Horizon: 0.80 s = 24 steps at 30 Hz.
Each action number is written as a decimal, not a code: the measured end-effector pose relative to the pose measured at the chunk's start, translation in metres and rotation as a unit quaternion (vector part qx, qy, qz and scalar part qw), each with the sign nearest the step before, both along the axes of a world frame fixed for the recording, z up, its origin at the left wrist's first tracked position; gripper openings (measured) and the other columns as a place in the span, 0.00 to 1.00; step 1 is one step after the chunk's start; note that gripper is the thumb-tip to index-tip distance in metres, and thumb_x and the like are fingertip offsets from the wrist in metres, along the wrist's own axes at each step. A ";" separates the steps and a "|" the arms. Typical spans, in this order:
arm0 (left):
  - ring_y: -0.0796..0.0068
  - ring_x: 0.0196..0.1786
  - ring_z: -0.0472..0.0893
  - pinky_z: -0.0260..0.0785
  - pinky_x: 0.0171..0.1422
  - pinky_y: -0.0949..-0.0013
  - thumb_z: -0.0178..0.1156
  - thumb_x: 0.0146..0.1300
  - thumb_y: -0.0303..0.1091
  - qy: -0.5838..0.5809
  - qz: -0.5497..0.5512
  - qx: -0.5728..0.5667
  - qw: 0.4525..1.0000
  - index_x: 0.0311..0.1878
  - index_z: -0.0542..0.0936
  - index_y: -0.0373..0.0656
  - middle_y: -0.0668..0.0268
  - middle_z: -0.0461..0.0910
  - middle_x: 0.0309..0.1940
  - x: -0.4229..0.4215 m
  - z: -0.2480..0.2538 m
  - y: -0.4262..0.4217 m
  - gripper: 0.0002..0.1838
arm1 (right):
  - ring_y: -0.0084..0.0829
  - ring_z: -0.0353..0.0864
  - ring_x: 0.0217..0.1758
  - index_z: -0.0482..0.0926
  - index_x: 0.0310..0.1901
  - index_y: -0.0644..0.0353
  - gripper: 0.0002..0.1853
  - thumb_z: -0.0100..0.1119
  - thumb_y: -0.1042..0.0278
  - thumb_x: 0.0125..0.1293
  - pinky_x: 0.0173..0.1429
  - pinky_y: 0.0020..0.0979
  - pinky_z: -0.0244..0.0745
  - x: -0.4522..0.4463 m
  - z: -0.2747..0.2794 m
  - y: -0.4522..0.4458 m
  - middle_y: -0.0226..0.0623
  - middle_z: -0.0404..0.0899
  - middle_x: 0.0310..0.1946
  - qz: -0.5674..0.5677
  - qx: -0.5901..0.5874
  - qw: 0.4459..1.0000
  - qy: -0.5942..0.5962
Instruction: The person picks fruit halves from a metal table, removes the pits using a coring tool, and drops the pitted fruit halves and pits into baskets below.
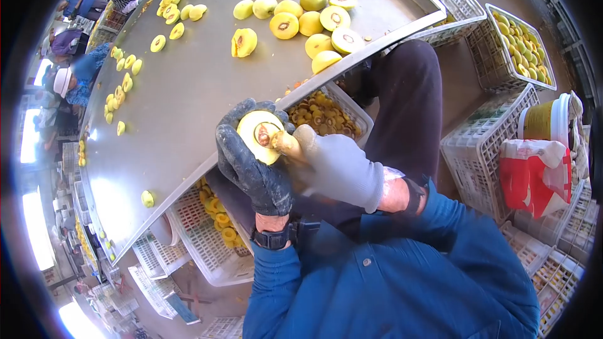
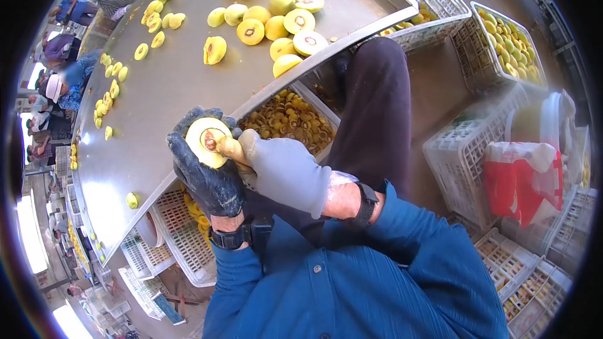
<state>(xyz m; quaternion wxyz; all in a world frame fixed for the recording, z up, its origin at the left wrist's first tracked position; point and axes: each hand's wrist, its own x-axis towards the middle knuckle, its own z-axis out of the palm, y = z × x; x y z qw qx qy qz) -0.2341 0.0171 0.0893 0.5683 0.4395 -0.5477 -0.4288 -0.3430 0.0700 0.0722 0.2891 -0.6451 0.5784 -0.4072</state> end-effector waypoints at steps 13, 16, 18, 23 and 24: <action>0.61 0.39 0.83 0.80 0.45 0.61 0.41 0.75 0.57 0.066 -0.105 -0.011 0.992 0.52 0.75 0.32 0.51 0.82 0.41 0.011 -0.008 -0.016 0.31 | 0.32 0.79 0.26 0.76 0.41 0.67 0.13 0.59 0.64 0.65 0.34 0.37 0.73 -0.007 0.005 0.006 0.36 0.78 0.23 0.130 0.148 0.903 -0.381; 0.65 0.37 0.84 0.78 0.46 0.64 0.41 0.76 0.55 0.008 -0.122 -0.034 0.992 0.47 0.78 0.31 0.52 0.83 0.39 0.014 0.000 -0.010 0.31 | 0.30 0.78 0.29 0.76 0.43 0.67 0.13 0.60 0.64 0.64 0.35 0.36 0.73 -0.012 0.001 0.010 0.36 0.79 0.25 0.106 0.074 0.975 -0.181; 0.66 0.36 0.84 0.78 0.45 0.64 0.41 0.76 0.55 -0.080 -0.162 -0.059 0.982 0.45 0.79 0.31 0.53 0.84 0.37 0.023 0.005 -0.014 0.31 | 0.33 0.80 0.30 0.76 0.43 0.67 0.13 0.59 0.65 0.65 0.36 0.36 0.74 -0.020 0.009 0.009 0.41 0.80 0.26 0.131 0.115 0.967 -0.184; 0.65 0.34 0.83 0.78 0.43 0.64 0.39 0.75 0.59 0.025 -0.143 -0.028 0.989 0.42 0.79 0.31 0.53 0.84 0.33 0.017 0.014 -0.018 0.35 | 0.34 0.82 0.36 0.76 0.45 0.65 0.12 0.59 0.66 0.65 0.40 0.34 0.75 -0.010 0.015 0.006 0.46 0.82 0.31 0.185 0.196 0.887 -0.375; 0.64 0.34 0.83 0.78 0.42 0.64 0.38 0.75 0.60 0.060 -0.145 -0.012 0.988 0.42 0.78 0.31 0.53 0.83 0.33 0.016 0.012 -0.018 0.35 | 0.41 0.82 0.33 0.76 0.42 0.66 0.12 0.58 0.64 0.66 0.38 0.37 0.75 -0.011 0.018 0.006 0.52 0.80 0.29 0.190 0.184 0.888 -0.376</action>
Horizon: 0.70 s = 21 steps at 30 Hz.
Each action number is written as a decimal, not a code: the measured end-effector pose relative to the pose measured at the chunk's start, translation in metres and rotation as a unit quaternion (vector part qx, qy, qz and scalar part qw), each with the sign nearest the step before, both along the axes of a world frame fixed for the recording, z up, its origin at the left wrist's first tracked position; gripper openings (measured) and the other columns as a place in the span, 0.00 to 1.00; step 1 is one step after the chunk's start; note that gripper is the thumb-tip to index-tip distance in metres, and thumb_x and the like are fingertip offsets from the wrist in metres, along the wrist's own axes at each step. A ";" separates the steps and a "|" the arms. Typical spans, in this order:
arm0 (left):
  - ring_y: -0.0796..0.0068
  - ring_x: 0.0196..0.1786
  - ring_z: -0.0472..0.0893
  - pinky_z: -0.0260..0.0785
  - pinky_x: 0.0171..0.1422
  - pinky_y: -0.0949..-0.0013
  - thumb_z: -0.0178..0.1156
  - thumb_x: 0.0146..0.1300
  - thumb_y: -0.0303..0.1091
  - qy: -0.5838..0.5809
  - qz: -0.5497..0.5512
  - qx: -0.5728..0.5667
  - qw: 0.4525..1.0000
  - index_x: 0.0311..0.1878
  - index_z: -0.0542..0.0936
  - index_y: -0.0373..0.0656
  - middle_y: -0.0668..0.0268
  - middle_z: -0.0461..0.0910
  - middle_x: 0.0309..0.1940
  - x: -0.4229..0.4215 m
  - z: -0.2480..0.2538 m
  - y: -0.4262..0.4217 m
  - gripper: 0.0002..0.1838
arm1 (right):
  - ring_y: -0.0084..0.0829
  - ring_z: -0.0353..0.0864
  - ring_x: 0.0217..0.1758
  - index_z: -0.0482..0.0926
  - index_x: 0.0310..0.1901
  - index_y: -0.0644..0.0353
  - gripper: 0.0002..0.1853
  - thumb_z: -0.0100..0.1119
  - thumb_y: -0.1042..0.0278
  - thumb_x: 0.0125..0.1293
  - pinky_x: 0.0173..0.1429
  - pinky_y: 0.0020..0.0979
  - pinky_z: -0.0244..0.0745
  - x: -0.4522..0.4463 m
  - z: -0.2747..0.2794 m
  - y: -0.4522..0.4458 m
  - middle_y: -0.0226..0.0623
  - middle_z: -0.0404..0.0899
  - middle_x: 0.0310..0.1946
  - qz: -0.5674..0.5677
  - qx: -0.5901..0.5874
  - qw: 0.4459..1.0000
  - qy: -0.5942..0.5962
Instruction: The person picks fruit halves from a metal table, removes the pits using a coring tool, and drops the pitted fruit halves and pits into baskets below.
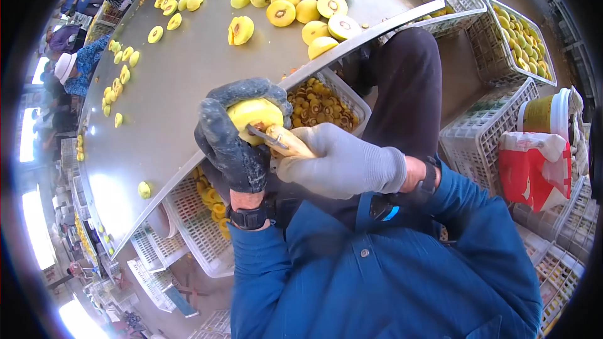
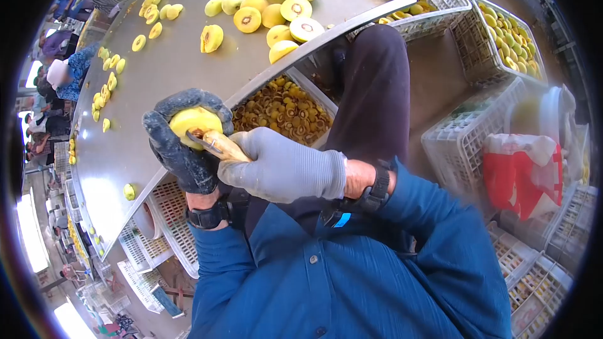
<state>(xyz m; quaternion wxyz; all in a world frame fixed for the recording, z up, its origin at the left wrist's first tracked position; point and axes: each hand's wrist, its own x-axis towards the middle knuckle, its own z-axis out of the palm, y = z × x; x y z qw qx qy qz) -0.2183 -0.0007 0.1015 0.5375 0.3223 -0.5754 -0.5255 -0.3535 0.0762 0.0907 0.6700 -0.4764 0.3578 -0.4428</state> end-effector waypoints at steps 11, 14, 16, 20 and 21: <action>0.63 0.33 0.83 0.78 0.41 0.62 0.41 0.76 0.53 -0.083 -0.065 -0.024 0.994 0.41 0.78 0.33 0.53 0.83 0.34 0.008 -0.006 -0.008 0.29 | 0.34 0.83 0.23 0.80 0.38 0.68 0.14 0.59 0.62 0.64 0.29 0.33 0.76 -0.022 -0.012 -0.021 0.44 0.80 0.21 0.082 -0.025 0.989 0.120; 0.61 0.32 0.82 0.78 0.37 0.60 0.40 0.75 0.57 -0.005 -0.031 0.005 1.000 0.42 0.78 0.39 0.55 0.81 0.33 0.009 -0.018 -0.009 0.29 | 0.26 0.79 0.20 0.81 0.36 0.68 0.14 0.58 0.62 0.64 0.25 0.30 0.73 -0.009 -0.024 -0.022 0.36 0.79 0.20 0.019 -0.116 0.979 0.168; 0.59 0.32 0.81 0.77 0.34 0.59 0.40 0.75 0.59 0.089 0.023 0.048 0.995 0.43 0.79 0.41 0.56 0.81 0.34 0.001 -0.031 -0.005 0.29 | 0.21 0.77 0.24 0.80 0.40 0.67 0.13 0.59 0.63 0.64 0.29 0.27 0.71 -0.004 -0.015 -0.019 0.31 0.80 0.24 0.063 0.004 0.993 0.105; 0.56 0.27 0.79 0.76 0.31 0.57 0.37 0.75 0.61 0.278 -0.173 0.084 0.941 0.43 0.75 0.39 0.52 0.79 0.30 -0.002 -0.033 -0.004 0.31 | 0.17 0.72 0.21 0.80 0.39 0.66 0.13 0.61 0.63 0.64 0.25 0.24 0.65 -0.013 -0.007 -0.017 0.28 0.77 0.22 0.178 0.135 0.973 0.062; 0.56 0.28 0.79 0.77 0.32 0.57 0.37 0.75 0.61 0.269 -0.134 0.117 0.946 0.44 0.75 0.39 0.53 0.79 0.30 -0.002 -0.033 -0.001 0.31 | 0.20 0.75 0.19 0.80 0.39 0.67 0.14 0.61 0.62 0.64 0.23 0.27 0.68 -0.014 -0.005 -0.019 0.29 0.77 0.19 0.169 0.091 0.975 0.114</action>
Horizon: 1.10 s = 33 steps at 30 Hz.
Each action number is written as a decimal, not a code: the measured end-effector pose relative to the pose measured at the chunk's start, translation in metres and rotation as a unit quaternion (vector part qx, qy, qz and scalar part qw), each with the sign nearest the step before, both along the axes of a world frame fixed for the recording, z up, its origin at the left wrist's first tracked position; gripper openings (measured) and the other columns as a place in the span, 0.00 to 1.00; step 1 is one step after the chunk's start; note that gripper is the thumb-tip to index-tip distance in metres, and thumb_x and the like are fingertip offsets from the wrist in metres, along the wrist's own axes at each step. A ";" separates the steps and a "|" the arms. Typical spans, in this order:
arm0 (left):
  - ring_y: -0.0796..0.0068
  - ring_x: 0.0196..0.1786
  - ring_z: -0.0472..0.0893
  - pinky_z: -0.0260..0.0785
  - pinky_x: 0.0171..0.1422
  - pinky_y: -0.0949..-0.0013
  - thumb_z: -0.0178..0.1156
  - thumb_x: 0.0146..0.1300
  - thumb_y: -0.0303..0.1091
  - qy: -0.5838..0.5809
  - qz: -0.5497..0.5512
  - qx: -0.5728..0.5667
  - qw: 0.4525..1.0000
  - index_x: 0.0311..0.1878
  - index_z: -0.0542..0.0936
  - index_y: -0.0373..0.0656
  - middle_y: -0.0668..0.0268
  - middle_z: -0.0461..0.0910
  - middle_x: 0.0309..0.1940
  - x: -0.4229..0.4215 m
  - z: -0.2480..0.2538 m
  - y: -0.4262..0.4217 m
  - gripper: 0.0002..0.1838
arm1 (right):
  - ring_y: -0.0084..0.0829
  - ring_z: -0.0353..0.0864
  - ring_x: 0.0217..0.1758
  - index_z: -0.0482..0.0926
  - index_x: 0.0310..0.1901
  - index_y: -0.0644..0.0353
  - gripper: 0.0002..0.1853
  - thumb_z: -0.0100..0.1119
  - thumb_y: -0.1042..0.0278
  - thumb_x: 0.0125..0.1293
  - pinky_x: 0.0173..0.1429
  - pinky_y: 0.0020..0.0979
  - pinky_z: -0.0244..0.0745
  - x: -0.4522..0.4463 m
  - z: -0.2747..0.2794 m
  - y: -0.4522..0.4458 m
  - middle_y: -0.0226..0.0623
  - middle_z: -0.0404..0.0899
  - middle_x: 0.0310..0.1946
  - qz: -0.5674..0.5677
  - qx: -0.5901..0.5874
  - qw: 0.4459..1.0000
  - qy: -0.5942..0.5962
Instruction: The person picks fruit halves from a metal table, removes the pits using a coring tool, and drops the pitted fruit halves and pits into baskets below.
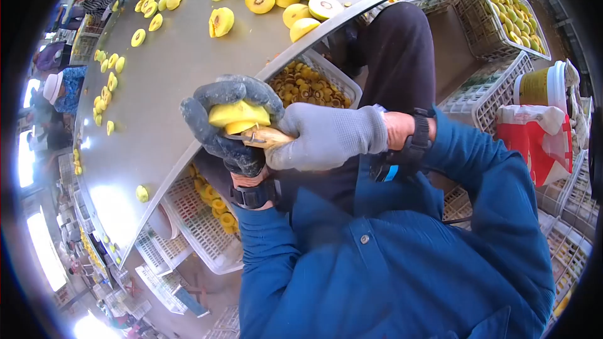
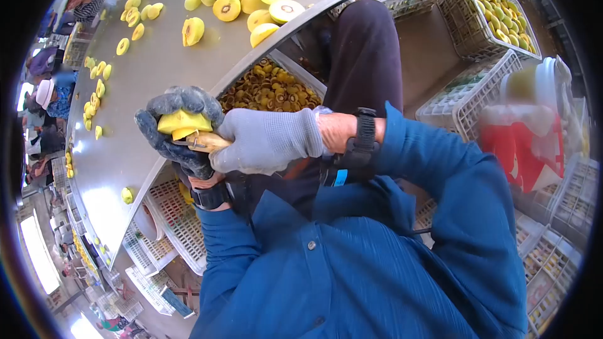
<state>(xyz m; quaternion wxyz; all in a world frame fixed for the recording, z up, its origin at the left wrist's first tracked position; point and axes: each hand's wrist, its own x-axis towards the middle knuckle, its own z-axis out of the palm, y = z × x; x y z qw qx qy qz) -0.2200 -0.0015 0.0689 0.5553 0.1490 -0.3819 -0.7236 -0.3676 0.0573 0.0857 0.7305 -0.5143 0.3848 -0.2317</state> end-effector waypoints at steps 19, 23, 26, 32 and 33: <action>0.60 0.38 0.82 0.80 0.40 0.61 0.44 0.74 0.57 0.013 0.302 0.159 0.940 0.54 0.77 0.40 0.58 0.82 0.42 0.124 -0.046 0.028 0.28 | 0.24 0.79 0.32 0.80 0.45 0.69 0.16 0.61 0.64 0.63 0.37 0.28 0.75 0.024 -0.154 -0.034 0.36 0.81 0.33 -0.140 -0.128 0.954 0.232; 0.60 0.42 0.82 0.79 0.44 0.59 0.47 0.74 0.49 -0.135 0.442 0.151 0.874 0.58 0.76 0.40 0.55 0.81 0.44 0.235 -0.068 0.052 0.24 | 0.28 0.81 0.34 0.80 0.43 0.71 0.18 0.62 0.61 0.62 0.38 0.31 0.76 0.018 -0.098 -0.023 0.39 0.82 0.31 -0.172 0.065 0.968 0.173; 0.59 0.47 0.81 0.76 0.50 0.58 0.50 0.72 0.43 -0.500 0.526 0.060 0.686 0.59 0.75 0.40 0.54 0.80 0.49 0.303 -0.074 0.062 0.20 | 0.31 0.82 0.34 0.79 0.42 0.71 0.19 0.61 0.59 0.63 0.38 0.33 0.76 0.004 -0.096 -0.026 0.40 0.82 0.29 -0.174 0.034 0.955 0.236; 0.56 0.58 0.78 0.71 0.61 0.56 0.56 0.68 0.30 -0.675 0.397 -0.307 0.541 0.62 0.75 0.41 0.53 0.77 0.57 0.202 -0.016 -0.040 0.19 | 0.35 0.82 0.35 0.79 0.43 0.69 0.22 0.58 0.53 0.65 0.43 0.38 0.75 0.004 -0.116 -0.019 0.46 0.79 0.27 -0.189 -0.045 0.964 0.180; 0.56 0.59 0.78 0.70 0.63 0.55 0.57 0.68 0.28 -0.656 0.358 -0.364 0.556 0.62 0.75 0.41 0.53 0.77 0.59 0.165 -0.009 -0.063 0.19 | 0.36 0.82 0.35 0.79 0.43 0.68 0.22 0.58 0.52 0.65 0.43 0.39 0.75 0.004 -0.117 -0.016 0.47 0.79 0.27 -0.178 -0.048 0.969 0.163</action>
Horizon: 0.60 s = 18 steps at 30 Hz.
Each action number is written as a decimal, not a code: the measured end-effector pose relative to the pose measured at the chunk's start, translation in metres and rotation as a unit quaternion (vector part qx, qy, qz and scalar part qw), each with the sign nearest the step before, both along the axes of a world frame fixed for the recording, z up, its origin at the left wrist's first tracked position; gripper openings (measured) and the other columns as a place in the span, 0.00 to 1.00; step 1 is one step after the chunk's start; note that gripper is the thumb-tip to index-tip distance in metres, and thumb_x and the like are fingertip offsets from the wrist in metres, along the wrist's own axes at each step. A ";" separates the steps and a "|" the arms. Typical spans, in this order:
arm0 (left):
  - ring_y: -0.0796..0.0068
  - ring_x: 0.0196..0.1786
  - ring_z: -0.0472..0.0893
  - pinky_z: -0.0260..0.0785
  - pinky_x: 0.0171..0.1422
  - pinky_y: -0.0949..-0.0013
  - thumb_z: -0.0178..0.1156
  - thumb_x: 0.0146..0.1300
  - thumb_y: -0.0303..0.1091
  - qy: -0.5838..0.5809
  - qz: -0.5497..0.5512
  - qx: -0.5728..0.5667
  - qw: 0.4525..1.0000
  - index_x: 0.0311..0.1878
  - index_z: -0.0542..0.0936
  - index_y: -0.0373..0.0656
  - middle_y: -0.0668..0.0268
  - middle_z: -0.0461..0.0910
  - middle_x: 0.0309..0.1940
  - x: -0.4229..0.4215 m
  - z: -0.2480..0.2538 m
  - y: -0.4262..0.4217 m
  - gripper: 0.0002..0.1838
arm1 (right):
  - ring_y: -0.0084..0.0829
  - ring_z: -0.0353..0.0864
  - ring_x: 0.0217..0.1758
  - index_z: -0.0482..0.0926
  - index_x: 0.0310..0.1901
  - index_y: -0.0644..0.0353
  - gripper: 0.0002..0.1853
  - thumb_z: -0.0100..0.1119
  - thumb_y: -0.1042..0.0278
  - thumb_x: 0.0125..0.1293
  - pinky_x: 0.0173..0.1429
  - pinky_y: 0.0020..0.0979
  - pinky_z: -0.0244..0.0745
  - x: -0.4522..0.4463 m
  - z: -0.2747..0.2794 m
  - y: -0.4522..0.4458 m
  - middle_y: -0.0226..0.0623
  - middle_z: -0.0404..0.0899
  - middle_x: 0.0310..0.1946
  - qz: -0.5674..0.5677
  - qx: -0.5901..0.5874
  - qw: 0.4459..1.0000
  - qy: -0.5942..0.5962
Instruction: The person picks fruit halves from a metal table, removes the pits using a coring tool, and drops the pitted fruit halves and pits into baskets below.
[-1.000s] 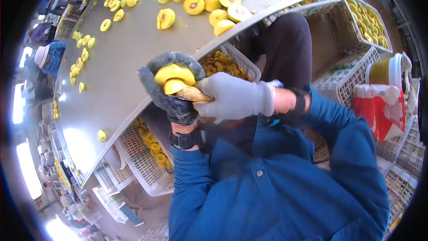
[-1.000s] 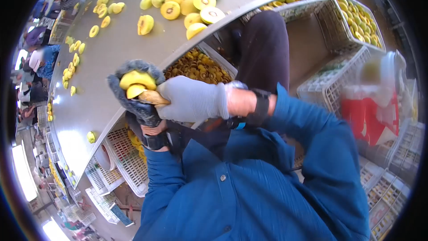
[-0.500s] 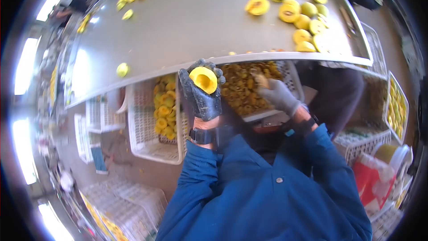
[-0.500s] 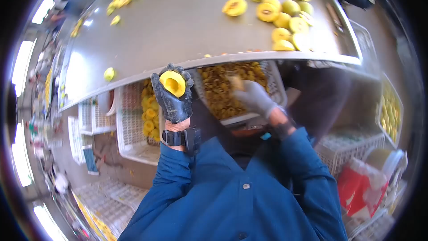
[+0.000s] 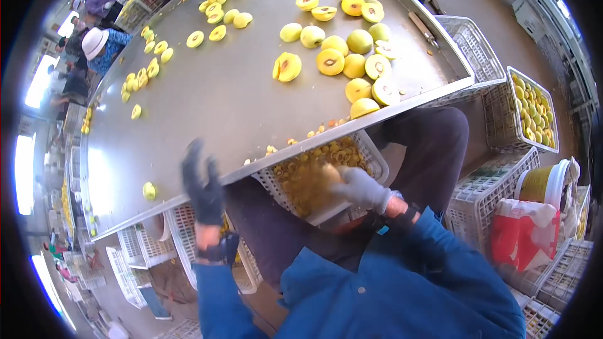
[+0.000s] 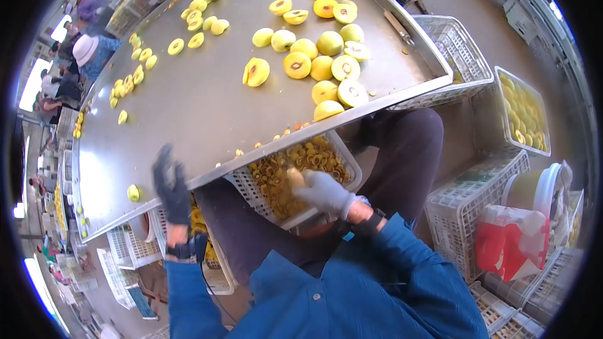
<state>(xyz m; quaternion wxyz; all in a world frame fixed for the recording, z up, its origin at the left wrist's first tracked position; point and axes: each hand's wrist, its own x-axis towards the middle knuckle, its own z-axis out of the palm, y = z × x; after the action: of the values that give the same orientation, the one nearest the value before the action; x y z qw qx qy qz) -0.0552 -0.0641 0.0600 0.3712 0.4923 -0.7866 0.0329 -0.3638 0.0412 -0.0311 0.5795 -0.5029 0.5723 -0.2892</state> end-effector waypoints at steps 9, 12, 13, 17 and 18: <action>0.45 0.63 0.73 0.68 0.64 0.54 0.62 0.64 0.46 -0.174 -0.241 0.142 0.944 0.70 0.64 0.44 0.46 0.71 0.63 -0.242 -0.036 -0.171 0.34 | 0.56 0.81 0.34 0.74 0.41 0.62 0.17 0.61 0.55 0.63 0.38 0.50 0.73 -0.020 0.012 0.023 0.55 0.81 0.29 -0.019 -0.054 0.992 0.109; 0.45 0.64 0.73 0.67 0.66 0.54 0.63 0.63 0.46 -0.215 -0.205 0.214 0.931 0.69 0.66 0.44 0.46 0.72 0.62 -0.255 -0.050 -0.172 0.34 | 0.55 0.81 0.31 0.74 0.41 0.60 0.15 0.61 0.57 0.63 0.36 0.49 0.74 -0.028 0.019 0.024 0.53 0.80 0.28 -0.030 -0.077 0.984 0.155; 0.49 0.59 0.77 0.70 0.61 0.55 0.65 0.61 0.44 -0.151 -0.230 0.147 0.950 0.64 0.72 0.41 0.48 0.77 0.56 -0.250 -0.061 -0.176 0.30 | 0.54 0.81 0.30 0.74 0.42 0.60 0.14 0.62 0.58 0.63 0.36 0.49 0.74 -0.031 0.024 0.022 0.53 0.80 0.28 -0.062 -0.116 0.982 0.139; 0.56 0.49 0.82 0.72 0.56 0.60 0.68 0.58 0.39 -0.064 -0.236 0.217 0.945 0.52 0.79 0.39 0.54 0.83 0.45 -0.228 -0.055 -0.168 0.21 | 0.52 0.81 0.29 0.74 0.43 0.59 0.13 0.63 0.61 0.63 0.32 0.46 0.74 -0.049 0.051 -0.002 0.53 0.78 0.26 -0.159 -0.213 0.961 0.082; 0.58 0.49 0.82 0.72 0.56 0.60 0.68 0.57 0.39 -0.054 -0.250 0.245 0.935 0.52 0.79 0.39 0.55 0.83 0.44 -0.222 -0.043 -0.158 0.22 | 0.52 0.81 0.28 0.75 0.44 0.59 0.13 0.63 0.61 0.64 0.31 0.46 0.73 -0.054 0.058 -0.012 0.53 0.79 0.27 -0.184 -0.230 0.952 0.081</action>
<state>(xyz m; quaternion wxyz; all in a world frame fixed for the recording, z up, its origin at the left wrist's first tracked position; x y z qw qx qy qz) -0.2774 -0.2221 0.0166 0.1921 0.3535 -0.8866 -0.2283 -0.4178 0.0290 0.0273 0.3365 -0.5304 0.6177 -0.4731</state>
